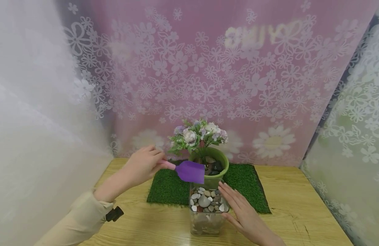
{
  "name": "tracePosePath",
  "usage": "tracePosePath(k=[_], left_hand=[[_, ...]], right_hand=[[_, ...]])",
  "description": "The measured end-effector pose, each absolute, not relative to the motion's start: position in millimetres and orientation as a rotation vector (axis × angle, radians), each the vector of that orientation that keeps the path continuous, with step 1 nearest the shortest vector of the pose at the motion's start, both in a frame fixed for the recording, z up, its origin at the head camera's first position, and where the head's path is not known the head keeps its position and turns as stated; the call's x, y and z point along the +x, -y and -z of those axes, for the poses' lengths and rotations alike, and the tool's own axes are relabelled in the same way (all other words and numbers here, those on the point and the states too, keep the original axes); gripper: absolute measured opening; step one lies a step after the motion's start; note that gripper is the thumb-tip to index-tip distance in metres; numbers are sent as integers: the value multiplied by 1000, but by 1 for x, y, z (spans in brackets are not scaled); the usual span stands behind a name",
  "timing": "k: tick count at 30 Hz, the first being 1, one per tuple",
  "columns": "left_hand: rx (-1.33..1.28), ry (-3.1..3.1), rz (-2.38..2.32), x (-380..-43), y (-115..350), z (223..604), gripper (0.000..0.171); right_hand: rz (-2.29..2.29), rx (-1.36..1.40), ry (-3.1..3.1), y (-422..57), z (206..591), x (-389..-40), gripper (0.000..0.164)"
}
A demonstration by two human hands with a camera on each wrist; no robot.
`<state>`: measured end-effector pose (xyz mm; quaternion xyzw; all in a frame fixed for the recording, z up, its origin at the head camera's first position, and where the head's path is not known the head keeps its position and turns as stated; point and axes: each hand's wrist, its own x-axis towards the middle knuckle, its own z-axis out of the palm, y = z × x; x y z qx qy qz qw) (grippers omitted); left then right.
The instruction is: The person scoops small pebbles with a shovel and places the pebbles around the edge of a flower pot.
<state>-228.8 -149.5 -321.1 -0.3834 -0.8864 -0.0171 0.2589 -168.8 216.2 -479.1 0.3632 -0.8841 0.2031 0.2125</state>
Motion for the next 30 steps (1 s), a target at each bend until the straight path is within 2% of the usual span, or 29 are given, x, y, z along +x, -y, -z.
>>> tracePosePath(k=[10,18,25,30], left_hand=[[-1176,2257,-290,-223,106,311,14],[-1280,2322,-568,-216,65,316,9],[-1312,2277,-666,-221,41,327,22],[-1316,2374,-582,-231,48,330,6]], right_hand=[[-557,1003,2455,-217,479,-170,80],[-585,998,2486,-217,479,-171,80],[-574,1003,2442,-216,480,-171,81],[-603,987,2479,-217,480,-170,81]])
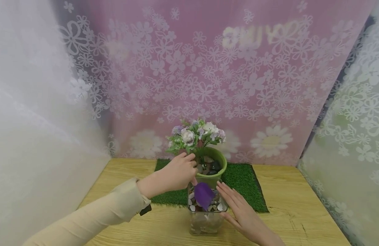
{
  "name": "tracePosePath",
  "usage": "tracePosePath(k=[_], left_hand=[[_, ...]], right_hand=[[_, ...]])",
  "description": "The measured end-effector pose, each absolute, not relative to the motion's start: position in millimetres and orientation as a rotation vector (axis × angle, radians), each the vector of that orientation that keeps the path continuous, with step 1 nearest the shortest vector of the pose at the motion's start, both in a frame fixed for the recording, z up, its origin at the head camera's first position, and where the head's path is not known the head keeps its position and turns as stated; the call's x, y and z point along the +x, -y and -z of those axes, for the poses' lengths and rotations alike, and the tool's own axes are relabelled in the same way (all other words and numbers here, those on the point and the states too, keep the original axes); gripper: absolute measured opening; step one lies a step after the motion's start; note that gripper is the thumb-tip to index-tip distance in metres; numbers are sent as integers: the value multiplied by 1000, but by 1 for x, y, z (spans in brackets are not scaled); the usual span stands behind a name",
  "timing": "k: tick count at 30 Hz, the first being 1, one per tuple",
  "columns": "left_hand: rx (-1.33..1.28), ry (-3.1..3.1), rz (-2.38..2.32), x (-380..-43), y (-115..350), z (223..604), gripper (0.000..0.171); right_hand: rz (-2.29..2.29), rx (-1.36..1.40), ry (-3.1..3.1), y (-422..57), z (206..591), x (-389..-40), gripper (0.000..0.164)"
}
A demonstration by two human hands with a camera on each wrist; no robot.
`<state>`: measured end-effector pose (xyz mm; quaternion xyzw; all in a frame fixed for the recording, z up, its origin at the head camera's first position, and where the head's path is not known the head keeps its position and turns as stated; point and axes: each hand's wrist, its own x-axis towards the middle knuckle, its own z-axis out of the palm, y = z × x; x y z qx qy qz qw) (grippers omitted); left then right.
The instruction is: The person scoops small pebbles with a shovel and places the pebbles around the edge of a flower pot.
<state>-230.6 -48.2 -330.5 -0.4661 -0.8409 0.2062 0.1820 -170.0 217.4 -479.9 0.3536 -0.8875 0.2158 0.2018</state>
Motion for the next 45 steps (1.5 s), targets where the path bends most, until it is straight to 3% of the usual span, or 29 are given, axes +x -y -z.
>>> tracePosePath(k=[15,30,35,41,45], left_hand=[[-1382,2462,-421,-238,62,343,10],[-1213,2722,205,-230,76,368,10],[-1220,2660,129,-223,79,373,12],[-1250,2563,-155,-220,86,372,29],[-1279,2508,-212,-221,91,372,27]], right_hand=[[-667,965,2508,-215,480,-169,81],[-637,984,2479,-216,484,-170,78],[-636,987,2466,-213,483,-170,77],[-628,977,2478,-215,480,-170,77],[-628,977,2481,-215,479,-168,78]])
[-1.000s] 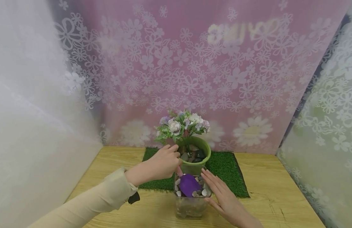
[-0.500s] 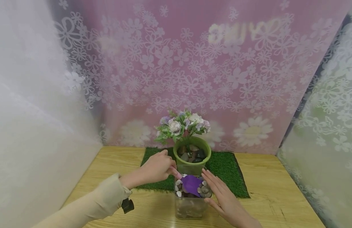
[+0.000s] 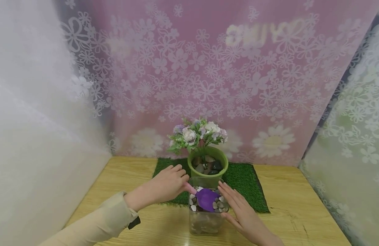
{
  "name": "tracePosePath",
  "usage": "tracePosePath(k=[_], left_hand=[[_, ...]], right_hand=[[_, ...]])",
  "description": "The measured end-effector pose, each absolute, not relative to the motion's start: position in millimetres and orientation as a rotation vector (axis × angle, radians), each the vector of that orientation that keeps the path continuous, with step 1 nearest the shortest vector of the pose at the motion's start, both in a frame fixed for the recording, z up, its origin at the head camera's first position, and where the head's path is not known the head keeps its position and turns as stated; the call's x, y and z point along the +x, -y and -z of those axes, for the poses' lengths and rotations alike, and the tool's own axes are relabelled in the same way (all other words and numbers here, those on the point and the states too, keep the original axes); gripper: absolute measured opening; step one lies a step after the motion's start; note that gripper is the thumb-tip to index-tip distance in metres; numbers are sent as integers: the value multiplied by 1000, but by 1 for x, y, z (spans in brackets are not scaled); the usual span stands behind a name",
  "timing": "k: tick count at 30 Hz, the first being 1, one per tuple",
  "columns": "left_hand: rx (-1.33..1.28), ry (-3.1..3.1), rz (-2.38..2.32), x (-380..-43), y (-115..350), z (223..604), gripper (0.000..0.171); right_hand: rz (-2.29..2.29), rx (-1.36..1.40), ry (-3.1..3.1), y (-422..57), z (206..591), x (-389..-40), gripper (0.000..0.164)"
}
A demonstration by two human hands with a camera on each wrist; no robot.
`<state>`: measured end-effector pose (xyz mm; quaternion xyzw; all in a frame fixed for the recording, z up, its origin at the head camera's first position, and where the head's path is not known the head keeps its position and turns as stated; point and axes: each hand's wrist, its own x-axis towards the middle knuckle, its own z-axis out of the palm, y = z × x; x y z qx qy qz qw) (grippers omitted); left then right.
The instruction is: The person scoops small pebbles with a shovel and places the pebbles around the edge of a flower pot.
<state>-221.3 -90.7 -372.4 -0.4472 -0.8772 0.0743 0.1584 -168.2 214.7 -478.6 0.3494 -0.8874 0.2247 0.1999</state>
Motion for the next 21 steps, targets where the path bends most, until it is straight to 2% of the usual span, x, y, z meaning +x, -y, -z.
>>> tracePosePath(k=[4,13,21], left_hand=[[-1340,2424,-221,-226,94,376,21],[-1334,2243,-215,-232,96,387,19],[-1285,2449,-75,-230,98,385,13]], right_hand=[[-623,978,2467,-214,478,-168,79],[-628,966,2492,-215,477,-168,79],[-644,954,2499,-216,481,-169,79]])
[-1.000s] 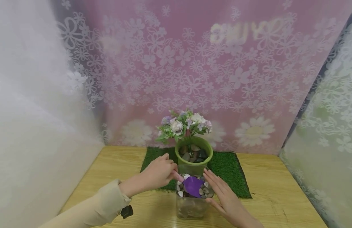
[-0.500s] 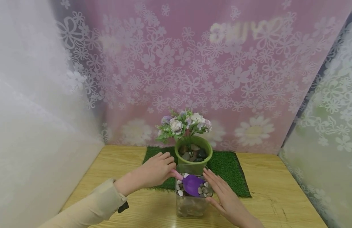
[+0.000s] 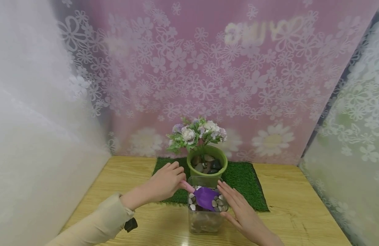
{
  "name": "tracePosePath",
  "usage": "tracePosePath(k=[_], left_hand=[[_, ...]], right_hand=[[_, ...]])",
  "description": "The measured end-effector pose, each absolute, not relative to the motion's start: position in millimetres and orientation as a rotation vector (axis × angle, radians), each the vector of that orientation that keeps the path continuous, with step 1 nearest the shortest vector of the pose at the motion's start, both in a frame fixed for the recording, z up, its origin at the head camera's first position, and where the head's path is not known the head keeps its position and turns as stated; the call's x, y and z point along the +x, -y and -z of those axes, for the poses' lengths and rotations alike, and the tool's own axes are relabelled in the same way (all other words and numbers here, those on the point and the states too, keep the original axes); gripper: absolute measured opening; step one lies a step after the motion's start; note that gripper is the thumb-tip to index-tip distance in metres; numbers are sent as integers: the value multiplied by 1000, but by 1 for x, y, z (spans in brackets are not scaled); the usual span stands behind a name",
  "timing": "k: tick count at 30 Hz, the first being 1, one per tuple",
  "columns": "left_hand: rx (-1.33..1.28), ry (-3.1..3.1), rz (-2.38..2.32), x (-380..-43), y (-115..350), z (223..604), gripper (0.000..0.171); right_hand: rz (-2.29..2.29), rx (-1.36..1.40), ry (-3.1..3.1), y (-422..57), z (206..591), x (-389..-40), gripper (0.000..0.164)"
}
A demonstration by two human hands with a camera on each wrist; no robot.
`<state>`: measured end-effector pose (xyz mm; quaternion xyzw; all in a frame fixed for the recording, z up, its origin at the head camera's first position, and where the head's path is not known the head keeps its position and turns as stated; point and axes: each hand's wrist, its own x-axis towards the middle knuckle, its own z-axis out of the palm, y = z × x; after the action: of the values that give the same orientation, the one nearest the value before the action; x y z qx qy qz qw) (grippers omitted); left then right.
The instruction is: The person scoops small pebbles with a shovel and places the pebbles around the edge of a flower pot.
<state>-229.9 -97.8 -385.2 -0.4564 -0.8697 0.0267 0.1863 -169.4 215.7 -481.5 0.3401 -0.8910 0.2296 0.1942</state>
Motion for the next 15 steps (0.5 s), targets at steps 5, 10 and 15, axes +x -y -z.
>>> tracePosePath(k=[5,10,15], left_hand=[[-1259,2552,-2,-221,95,379,17],[-1230,2543,52,-217,94,382,19],[-1187,2555,136,-218,104,384,17]], right_hand=[[-645,967,2489,-215,484,-170,78],[-651,968,2477,-215,483,-169,78],[-638,972,2481,-215,480,-170,78]])
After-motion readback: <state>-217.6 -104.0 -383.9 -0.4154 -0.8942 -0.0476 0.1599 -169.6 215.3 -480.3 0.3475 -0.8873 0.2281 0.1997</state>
